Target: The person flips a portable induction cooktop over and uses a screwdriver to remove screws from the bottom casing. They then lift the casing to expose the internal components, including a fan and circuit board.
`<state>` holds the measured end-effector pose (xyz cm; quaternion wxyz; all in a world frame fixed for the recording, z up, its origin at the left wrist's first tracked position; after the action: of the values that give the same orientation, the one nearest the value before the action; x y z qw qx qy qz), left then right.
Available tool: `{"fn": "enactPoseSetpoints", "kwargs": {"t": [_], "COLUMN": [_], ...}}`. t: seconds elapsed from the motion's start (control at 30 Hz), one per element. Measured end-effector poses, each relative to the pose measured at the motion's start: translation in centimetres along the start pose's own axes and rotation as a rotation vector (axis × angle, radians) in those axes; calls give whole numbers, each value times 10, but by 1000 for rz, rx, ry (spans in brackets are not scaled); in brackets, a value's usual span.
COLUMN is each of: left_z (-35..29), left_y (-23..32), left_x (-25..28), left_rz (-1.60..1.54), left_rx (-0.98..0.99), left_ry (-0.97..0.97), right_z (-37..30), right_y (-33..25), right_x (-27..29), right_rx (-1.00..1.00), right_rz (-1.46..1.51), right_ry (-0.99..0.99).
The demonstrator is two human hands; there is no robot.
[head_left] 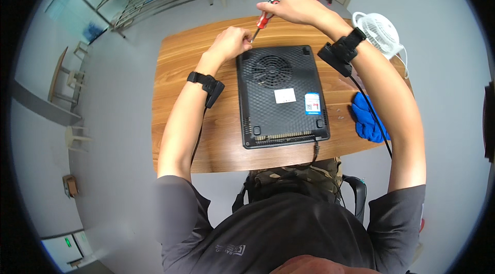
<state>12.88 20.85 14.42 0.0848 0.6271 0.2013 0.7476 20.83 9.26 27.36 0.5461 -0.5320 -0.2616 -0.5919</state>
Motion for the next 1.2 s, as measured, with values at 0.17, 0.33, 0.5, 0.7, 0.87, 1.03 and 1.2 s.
{"fn": "enactPoseSetpoints", "kwargs": {"t": [0.17, 0.33, 0.5, 0.7, 0.87, 1.03, 1.2], "left_z": [14, 28, 39, 24, 25, 20, 15], "left_y": [50, 114, 184, 265, 298, 304, 275], "left_x": [-4, -25, -68, -132, -179, -202, -210], "left_rz": [-9, 26, 121, 215, 191, 301, 336], "left_rx": [-56, -93, -160, -345, -392, -514, -445], "left_ry": [16, -24, -163, -176, -334, -428, -474], "right_z": [-42, -100, -191, -300, -356, -384, -402], "right_y": [13, 56, 92, 135, 154, 169, 178], "right_x": [36, 71, 93, 96, 93, 88, 98], "right_rx": [-44, -74, -131, -303, -370, -458, -512], "right_rz": [57, -26, 11, 161, 112, 219, 262], "right_ry": [34, 163, 258, 241, 203, 274, 370]}}
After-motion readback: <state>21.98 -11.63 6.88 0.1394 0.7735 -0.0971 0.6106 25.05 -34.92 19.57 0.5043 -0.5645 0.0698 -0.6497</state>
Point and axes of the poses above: each hand's wrist, its own z-axis towards the middle knuckle, its own x-axis out of the back of the hand, y = z × x, the point moved 9 cm from there along z, towards the middle knuckle, and after that the axes turned 6 degrees about x, right-handed, at the moved point
